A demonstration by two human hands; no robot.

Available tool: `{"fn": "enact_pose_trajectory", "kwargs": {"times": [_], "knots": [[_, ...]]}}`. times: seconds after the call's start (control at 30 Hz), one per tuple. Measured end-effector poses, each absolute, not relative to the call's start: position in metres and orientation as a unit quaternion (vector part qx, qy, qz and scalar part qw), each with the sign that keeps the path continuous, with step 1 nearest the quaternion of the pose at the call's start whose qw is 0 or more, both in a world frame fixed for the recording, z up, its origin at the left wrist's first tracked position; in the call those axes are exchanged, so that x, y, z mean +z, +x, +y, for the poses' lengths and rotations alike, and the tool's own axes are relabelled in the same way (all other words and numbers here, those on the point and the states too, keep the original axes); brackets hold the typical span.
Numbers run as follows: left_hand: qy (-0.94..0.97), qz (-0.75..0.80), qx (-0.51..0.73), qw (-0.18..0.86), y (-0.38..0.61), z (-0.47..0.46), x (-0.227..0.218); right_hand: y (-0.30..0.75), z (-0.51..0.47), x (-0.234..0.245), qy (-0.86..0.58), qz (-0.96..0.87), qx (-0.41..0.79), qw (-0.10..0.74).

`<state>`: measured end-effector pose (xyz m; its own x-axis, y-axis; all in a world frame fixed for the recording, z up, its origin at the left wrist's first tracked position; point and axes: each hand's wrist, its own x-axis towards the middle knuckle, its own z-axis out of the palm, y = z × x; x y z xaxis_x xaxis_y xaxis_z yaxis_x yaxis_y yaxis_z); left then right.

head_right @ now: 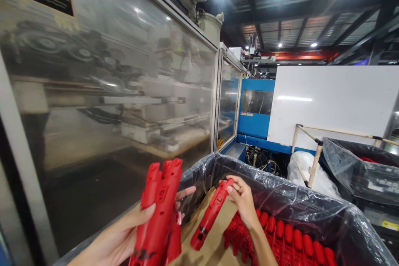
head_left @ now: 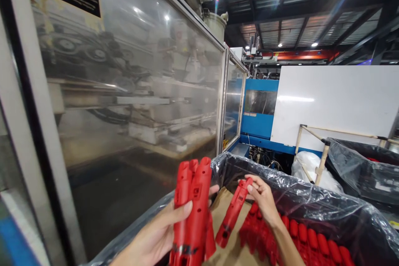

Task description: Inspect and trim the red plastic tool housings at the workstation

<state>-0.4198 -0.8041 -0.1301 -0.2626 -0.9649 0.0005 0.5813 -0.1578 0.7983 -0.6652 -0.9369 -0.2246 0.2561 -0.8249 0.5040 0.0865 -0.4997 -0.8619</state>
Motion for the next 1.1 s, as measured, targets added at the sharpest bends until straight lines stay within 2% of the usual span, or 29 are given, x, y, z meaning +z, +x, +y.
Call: {"fn": "enact_pose_trajectory", "kwargs": {"times": [0.2, 0.43, 0.67, 0.8, 0.87, 0.97, 1.03, 1.1], "knots": [[0.234, -0.421, -0.753, 0.448, -0.416, -0.802, -0.141, -0.666, -0.894, -0.166, -0.639, 0.193, -0.572, 0.477], [0.228, -0.463, -0.76, 0.396, -0.424, -0.793, -0.137, -0.646, -0.87, -0.135, -0.639, 0.188, -0.549, 0.504], [0.26, -0.471, -0.742, 0.401, -0.427, -0.796, -0.138, -0.608, -0.876, -0.12, -0.741, 0.243, -0.494, 0.384], [0.303, -0.423, -0.733, 0.439, -0.426, -0.795, -0.134, -0.623, -0.909, -0.163, -0.767, 0.328, -0.446, 0.323], [0.321, -0.391, -0.723, 0.471, -0.426, -0.795, -0.129, -0.629, -0.918, -0.208, -0.787, 0.384, -0.397, 0.274], [0.334, -0.349, -0.7, 0.525, -0.427, -0.794, -0.121, -0.629, -0.921, -0.286, -0.802, 0.447, -0.312, 0.244], [0.334, -0.33, -0.687, 0.554, -0.427, -0.793, -0.118, -0.627, -0.92, -0.326, -0.803, 0.463, -0.294, 0.233], [0.341, -0.315, -0.679, 0.569, -0.427, -0.794, -0.117, -0.63, -0.925, -0.348, -0.8, 0.463, -0.306, 0.228]]}}
